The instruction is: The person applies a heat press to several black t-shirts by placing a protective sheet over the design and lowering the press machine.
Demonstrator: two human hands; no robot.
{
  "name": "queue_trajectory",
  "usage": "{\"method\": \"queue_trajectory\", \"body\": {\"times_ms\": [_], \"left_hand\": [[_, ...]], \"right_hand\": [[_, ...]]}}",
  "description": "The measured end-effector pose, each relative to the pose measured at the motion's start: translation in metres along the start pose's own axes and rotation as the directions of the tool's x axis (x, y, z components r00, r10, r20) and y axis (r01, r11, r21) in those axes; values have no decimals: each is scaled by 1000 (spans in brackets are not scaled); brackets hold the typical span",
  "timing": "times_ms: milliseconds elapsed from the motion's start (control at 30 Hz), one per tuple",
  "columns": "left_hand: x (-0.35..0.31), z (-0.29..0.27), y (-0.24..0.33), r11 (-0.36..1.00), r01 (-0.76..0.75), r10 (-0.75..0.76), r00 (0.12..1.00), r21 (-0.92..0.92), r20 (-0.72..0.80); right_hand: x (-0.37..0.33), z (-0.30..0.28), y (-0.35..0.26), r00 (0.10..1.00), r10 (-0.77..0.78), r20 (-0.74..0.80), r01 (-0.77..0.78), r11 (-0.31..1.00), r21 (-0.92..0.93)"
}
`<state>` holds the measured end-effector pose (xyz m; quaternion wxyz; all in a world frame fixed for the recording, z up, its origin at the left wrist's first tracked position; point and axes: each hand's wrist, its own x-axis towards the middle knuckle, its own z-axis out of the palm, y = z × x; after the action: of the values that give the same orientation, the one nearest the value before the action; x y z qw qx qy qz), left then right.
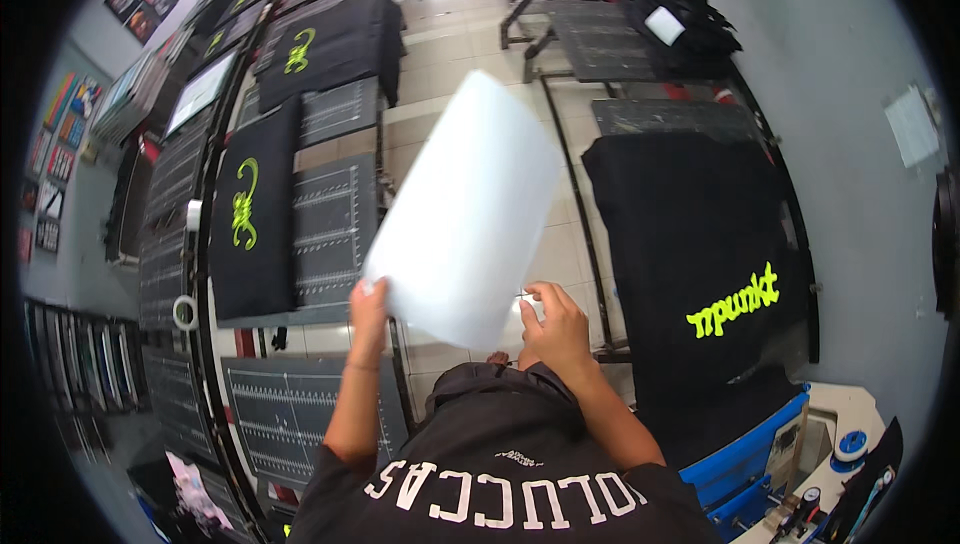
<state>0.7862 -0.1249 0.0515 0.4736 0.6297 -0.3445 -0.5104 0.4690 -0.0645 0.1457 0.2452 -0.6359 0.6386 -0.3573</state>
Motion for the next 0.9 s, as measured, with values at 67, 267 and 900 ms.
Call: {"method": "queue_trajectory", "body": {"times_ms": [67, 267, 900], "left_hand": [[-30, -81, 0, 987, 24, -36, 997, -158, -72], [-138, -307, -100, 957, 168, -260, 863, -237, -434], [49, -135, -66, 41, 104, 795, 600, 994, -95]], "right_hand": [[-13, 13, 7, 993, 81, 85, -80, 997, -20], [-30, 37, 22, 966, 89, 244, -78, 995, -54], [20, -210, 299, 534, 520, -666, -547, 814, 197]]}}
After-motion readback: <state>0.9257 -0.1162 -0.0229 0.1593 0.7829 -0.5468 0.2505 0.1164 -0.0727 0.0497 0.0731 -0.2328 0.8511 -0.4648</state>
